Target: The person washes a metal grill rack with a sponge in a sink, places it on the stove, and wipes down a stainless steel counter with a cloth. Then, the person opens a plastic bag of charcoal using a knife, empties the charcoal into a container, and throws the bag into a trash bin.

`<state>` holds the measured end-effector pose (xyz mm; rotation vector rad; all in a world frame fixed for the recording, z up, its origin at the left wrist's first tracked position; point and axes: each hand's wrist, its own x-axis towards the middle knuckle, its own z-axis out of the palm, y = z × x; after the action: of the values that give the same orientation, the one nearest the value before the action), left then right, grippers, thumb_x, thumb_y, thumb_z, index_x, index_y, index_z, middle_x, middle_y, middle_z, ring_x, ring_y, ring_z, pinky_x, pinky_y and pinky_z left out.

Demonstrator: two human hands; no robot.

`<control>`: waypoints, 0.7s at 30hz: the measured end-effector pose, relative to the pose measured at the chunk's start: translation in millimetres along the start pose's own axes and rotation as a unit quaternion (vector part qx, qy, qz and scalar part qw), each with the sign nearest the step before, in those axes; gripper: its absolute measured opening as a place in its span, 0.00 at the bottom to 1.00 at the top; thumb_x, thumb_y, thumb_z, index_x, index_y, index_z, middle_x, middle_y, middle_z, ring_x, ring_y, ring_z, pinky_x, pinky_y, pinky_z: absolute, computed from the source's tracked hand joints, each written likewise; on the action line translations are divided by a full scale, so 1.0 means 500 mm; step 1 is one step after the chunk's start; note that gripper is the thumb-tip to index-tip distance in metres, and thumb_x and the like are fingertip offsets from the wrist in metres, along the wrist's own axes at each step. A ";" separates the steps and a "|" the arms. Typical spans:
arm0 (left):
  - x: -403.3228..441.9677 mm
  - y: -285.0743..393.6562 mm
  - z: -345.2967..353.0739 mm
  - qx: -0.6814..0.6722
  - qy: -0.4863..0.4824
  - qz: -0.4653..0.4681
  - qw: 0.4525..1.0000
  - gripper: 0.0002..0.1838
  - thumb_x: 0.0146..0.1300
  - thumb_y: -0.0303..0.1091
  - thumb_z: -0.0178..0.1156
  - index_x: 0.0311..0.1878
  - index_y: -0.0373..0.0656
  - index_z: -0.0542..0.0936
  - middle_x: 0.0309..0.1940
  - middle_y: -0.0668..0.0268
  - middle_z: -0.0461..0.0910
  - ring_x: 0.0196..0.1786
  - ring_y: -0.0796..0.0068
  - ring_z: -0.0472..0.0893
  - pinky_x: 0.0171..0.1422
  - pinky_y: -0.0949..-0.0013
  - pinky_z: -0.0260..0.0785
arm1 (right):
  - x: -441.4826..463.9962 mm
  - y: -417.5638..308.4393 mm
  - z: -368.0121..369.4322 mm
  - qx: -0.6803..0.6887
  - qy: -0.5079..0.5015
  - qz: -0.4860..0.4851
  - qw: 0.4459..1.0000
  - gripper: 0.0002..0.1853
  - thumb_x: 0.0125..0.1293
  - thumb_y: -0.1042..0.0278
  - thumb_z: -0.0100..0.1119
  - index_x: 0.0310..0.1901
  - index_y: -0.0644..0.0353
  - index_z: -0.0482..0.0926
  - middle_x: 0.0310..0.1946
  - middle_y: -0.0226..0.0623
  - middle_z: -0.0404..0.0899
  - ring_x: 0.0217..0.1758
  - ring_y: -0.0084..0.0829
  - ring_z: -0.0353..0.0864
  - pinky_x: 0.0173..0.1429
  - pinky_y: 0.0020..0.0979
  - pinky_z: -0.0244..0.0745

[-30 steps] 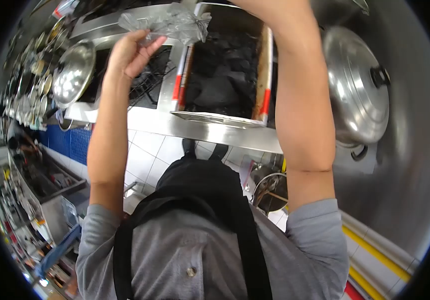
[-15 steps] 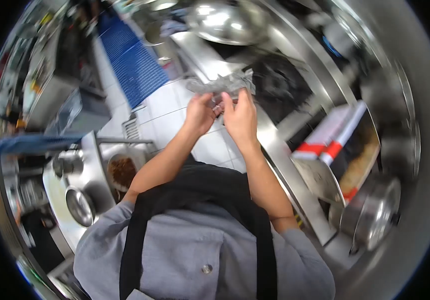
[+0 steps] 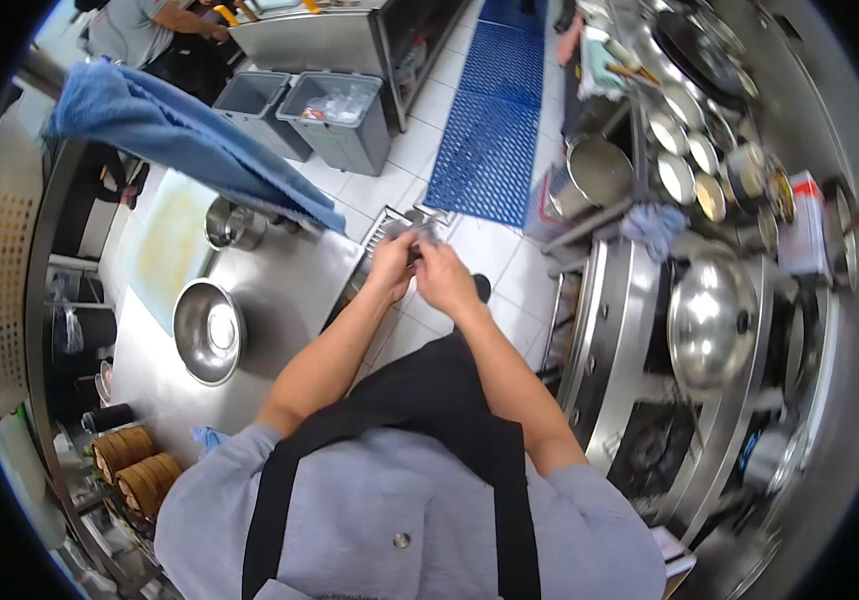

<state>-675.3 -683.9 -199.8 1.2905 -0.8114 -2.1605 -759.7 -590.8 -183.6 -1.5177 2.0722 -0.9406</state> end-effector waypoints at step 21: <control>0.211 0.162 -0.136 0.600 0.278 0.248 0.708 0.06 0.62 0.34 0.63 0.39 0.43 0.82 0.32 0.58 0.81 0.37 0.56 0.79 0.45 0.58 0.70 | 1.249 0.255 0.436 0.036 0.018 -0.024 0.999 0.30 0.62 0.66 0.61 0.64 0.68 0.67 0.57 0.67 0.70 0.60 0.61 0.73 0.64 0.48 0.70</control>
<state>-651.0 -827.7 -231.6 1.7874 -2.0877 -0.5372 -904.8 -1217.1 -384.5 -1.5300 2.0117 -1.0556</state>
